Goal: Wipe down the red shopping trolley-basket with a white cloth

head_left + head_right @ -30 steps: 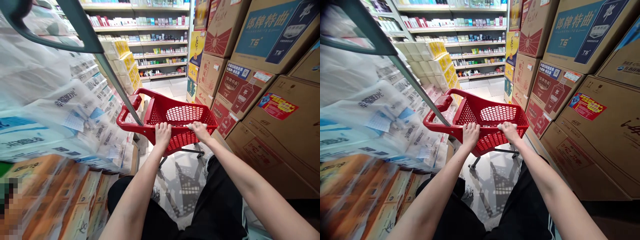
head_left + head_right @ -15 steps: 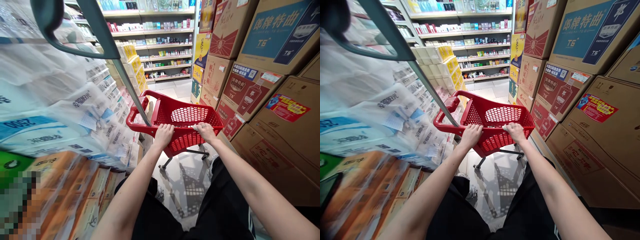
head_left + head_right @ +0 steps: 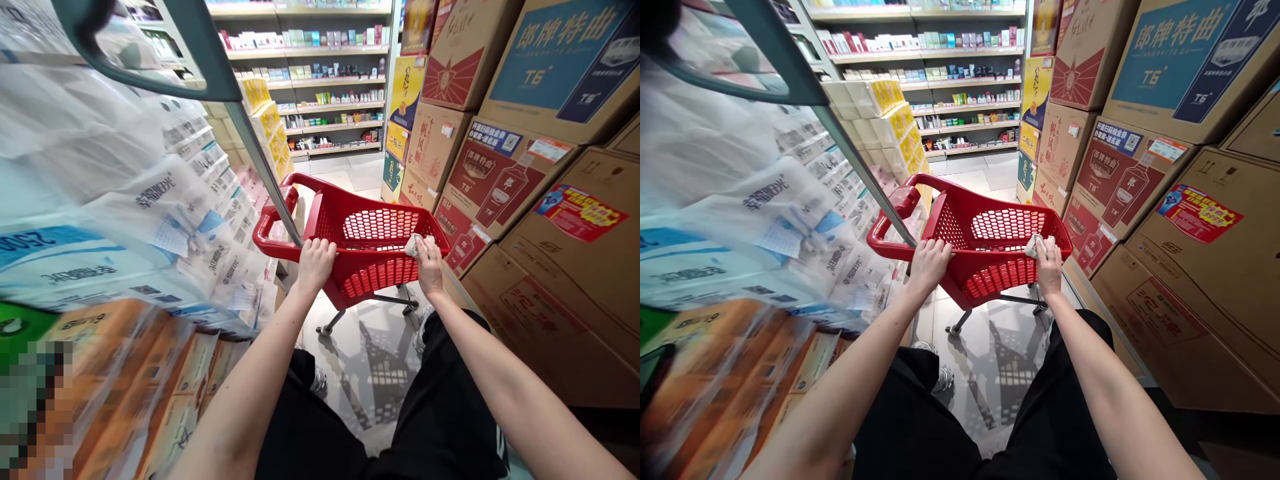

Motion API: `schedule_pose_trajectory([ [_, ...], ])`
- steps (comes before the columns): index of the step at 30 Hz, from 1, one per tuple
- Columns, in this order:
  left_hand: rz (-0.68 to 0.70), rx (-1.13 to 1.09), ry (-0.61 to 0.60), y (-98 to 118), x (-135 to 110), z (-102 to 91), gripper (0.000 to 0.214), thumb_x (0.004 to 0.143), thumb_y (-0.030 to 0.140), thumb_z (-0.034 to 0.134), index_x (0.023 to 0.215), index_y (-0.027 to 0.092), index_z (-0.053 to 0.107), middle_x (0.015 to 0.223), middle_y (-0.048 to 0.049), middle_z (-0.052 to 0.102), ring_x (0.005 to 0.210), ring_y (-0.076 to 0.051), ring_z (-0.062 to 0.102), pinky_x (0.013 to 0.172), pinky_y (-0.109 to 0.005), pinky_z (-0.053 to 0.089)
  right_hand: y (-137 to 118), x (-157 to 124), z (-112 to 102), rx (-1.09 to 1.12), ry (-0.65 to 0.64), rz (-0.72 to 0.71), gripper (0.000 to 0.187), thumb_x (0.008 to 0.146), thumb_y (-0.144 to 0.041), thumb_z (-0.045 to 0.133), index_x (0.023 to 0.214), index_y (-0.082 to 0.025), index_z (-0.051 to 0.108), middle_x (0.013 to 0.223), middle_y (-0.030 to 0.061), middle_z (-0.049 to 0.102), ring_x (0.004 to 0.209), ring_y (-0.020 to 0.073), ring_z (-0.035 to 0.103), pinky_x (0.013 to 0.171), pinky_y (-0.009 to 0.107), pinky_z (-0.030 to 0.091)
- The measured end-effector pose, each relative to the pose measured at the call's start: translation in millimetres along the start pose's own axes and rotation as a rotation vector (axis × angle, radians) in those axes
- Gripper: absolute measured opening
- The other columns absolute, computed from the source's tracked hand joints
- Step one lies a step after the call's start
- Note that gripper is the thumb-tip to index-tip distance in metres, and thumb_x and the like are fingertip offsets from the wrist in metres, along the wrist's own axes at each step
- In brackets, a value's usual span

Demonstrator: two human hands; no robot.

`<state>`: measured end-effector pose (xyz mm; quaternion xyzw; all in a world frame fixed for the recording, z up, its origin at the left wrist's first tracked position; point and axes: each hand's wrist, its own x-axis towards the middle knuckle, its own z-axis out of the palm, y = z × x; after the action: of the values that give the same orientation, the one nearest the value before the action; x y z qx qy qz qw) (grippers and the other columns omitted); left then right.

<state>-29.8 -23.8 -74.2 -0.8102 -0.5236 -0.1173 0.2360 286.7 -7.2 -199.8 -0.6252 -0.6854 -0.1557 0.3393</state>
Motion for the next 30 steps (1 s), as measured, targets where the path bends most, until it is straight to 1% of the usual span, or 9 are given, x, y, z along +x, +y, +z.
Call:
schedule_pose_trajectory([
  [2, -0.005, -0.005, 0.001, 0, 0, 0.0, 0.023, 0.092, 0.023, 0.036, 0.09, 0.017, 0.059, 0.088, -0.0135, 0.057, 0.09, -0.028, 0.051, 0.083, -0.043, 0.034, -28, -4, 1, 0.129, 0.02, -0.03, 0.048, 0.095, -0.024, 0.027, 0.143, -0.02, 0.032, 0.137, 0.0133, 0.044, 0.13, 0.0237, 0.036, 0.107, 0.047, 0.031],
  [7, -0.007, 0.004, 0.018, 4, 2, -0.5, 0.022, 0.092, 0.023, 0.037, 0.088, 0.017, 0.058, 0.088, -0.0134, 0.057, 0.09, -0.028, 0.051, 0.083, -0.043, 0.034, -109, 0, 8, 0.301, -0.027, -0.222, 0.034, 0.094, -0.025, 0.038, 0.122, -0.028, 0.056, 0.127, 0.0073, 0.053, 0.122, 0.0237, 0.042, 0.104, 0.044, 0.037],
  [10, -0.002, 0.006, 0.024, 6, 2, -1.1, 0.023, 0.092, 0.022, 0.036, 0.087, 0.016, 0.058, 0.087, -0.0133, 0.057, 0.089, -0.028, 0.051, 0.082, -0.042, 0.035, -127, 4, 12, 0.274, -0.078, -0.308, 0.035, 0.093, -0.02, 0.038, 0.121, -0.03, 0.058, 0.126, 0.0073, 0.054, 0.121, 0.0243, 0.042, 0.104, 0.045, 0.037],
  [12, 0.002, 0.01, 0.024, 6, 2, -1.3, 0.023, 0.092, 0.023, 0.036, 0.087, 0.017, 0.058, 0.087, -0.0129, 0.057, 0.089, -0.028, 0.051, 0.082, -0.042, 0.035, -117, 4, 13, 0.247, -0.109, -0.373, 0.038, 0.093, -0.017, 0.038, 0.125, -0.029, 0.056, 0.127, 0.0078, 0.054, 0.121, 0.0246, 0.042, 0.105, 0.045, 0.036],
  [15, 0.011, -0.008, 0.021, 5, 2, -1.1, 0.022, 0.092, 0.024, 0.037, 0.089, 0.017, 0.058, 0.088, -0.0123, 0.058, 0.09, -0.028, 0.051, 0.082, -0.041, 0.035, -78, -2, 9, 0.171, -0.158, -0.401, 0.041, 0.091, -0.014, 0.038, 0.128, -0.026, 0.054, 0.13, 0.0092, 0.052, 0.122, 0.0257, 0.041, 0.104, 0.046, 0.036],
  [21, 0.053, -0.038, 0.016, 6, 9, 0.7, 0.022, 0.093, 0.026, 0.037, 0.089, 0.017, 0.058, 0.087, -0.0114, 0.058, 0.089, -0.026, 0.052, 0.081, -0.04, 0.035, 35, -7, -4, -0.098, -0.157, -0.091, 0.042, 0.088, -0.012, 0.035, 0.125, -0.015, 0.056, 0.126, 0.0159, 0.051, 0.113, 0.0281, 0.042, 0.095, 0.042, 0.04],
  [24, 0.068, -0.032, 0.026, 9, 13, 1.0, 0.024, 0.094, 0.026, 0.035, 0.089, 0.017, 0.057, 0.087, -0.0116, 0.058, 0.088, -0.026, 0.052, 0.079, -0.04, 0.035, 71, 2, -7, -0.104, -0.144, 0.058, 0.037, 0.087, -0.014, 0.035, 0.112, -0.014, 0.063, 0.117, 0.0155, 0.055, 0.102, 0.0275, 0.045, 0.089, 0.04, 0.042],
  [27, 0.062, -0.033, 0.032, 15, 16, 0.8, 0.025, 0.094, 0.026, 0.034, 0.089, 0.017, 0.057, 0.086, -0.0118, 0.058, 0.088, -0.026, 0.052, 0.079, -0.04, 0.035, 65, 12, -5, -0.007, -0.119, 0.115, 0.033, 0.086, -0.019, 0.038, 0.104, -0.015, 0.065, 0.108, 0.0153, 0.057, 0.096, 0.0267, 0.047, 0.085, 0.04, 0.043],
  [30, 0.035, -0.022, 0.027, 23, 18, 0.9, 0.024, 0.093, 0.025, 0.035, 0.089, 0.016, 0.058, 0.087, -0.012, 0.058, 0.088, -0.026, 0.052, 0.08, -0.041, 0.035, 18, 14, 2, 0.155, -0.067, 0.135, 0.031, 0.088, -0.026, 0.04, 0.105, -0.016, 0.064, 0.106, 0.0147, 0.055, 0.095, 0.0262, 0.049, 0.085, 0.04, 0.043],
])
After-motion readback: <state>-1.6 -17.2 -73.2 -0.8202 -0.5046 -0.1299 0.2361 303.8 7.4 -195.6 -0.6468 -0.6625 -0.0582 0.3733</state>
